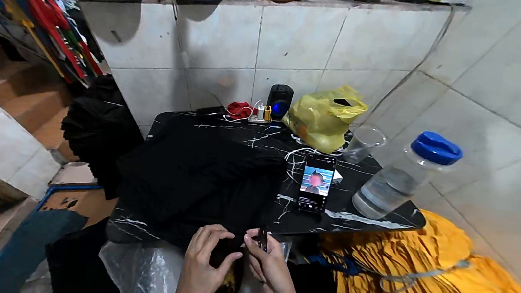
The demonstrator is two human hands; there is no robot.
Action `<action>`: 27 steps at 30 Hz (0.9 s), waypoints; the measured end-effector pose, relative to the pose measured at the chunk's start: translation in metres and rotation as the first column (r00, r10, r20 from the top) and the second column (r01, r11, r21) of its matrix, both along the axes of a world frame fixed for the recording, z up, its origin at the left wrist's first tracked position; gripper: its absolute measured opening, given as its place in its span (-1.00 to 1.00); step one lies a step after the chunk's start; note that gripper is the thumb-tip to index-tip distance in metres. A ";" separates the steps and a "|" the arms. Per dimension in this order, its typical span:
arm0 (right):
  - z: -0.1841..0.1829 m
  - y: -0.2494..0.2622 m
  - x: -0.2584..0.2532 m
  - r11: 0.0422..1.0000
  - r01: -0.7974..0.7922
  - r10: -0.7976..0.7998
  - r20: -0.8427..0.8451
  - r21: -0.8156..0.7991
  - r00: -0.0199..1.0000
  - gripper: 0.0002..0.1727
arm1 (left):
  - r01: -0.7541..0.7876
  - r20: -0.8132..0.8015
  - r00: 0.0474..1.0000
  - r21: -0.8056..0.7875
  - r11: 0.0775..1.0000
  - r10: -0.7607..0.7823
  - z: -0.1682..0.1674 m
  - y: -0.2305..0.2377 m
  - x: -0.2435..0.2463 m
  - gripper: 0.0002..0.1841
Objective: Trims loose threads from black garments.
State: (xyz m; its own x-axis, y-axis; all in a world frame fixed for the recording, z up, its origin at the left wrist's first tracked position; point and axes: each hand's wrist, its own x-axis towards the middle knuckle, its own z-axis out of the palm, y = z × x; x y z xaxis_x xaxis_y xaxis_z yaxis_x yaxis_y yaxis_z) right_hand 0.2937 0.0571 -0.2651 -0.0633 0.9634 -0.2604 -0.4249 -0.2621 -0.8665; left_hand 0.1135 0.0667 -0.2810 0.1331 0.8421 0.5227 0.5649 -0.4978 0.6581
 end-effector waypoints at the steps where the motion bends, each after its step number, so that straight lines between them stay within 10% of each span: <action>1: 0.000 -0.001 0.000 1.000 0.001 -0.001 0.003 0.005 1.000 -0.80 | -0.005 0.010 1.000 0.008 1.000 0.005 -0.002 0.001 0.002 -0.66; 11: -0.003 -0.001 -0.005 0.964 0.060 -0.124 0.236 0.260 0.964 -0.89 | 0.112 0.171 0.979 0.027 0.993 -0.115 0.000 0.001 -0.002 -0.86; 16: 0.003 -0.005 -0.012 0.946 0.042 -0.142 0.296 0.322 0.944 -0.88 | -0.021 -0.089 0.996 -0.102 0.995 0.012 -0.010 -0.001 -0.001 -0.34; 20: 0.004 -0.005 -0.015 0.922 0.041 -0.179 0.329 0.386 0.927 -0.87 | -0.096 0.065 0.993 -0.009 0.995 0.097 -0.016 -0.012 0.010 -0.86; 27: 0.003 -0.002 -0.011 0.919 0.071 -0.215 0.342 0.388 0.915 -0.86 | 0.299 -0.100 0.922 -0.429 0.853 -0.374 -0.012 -0.035 -0.014 -0.81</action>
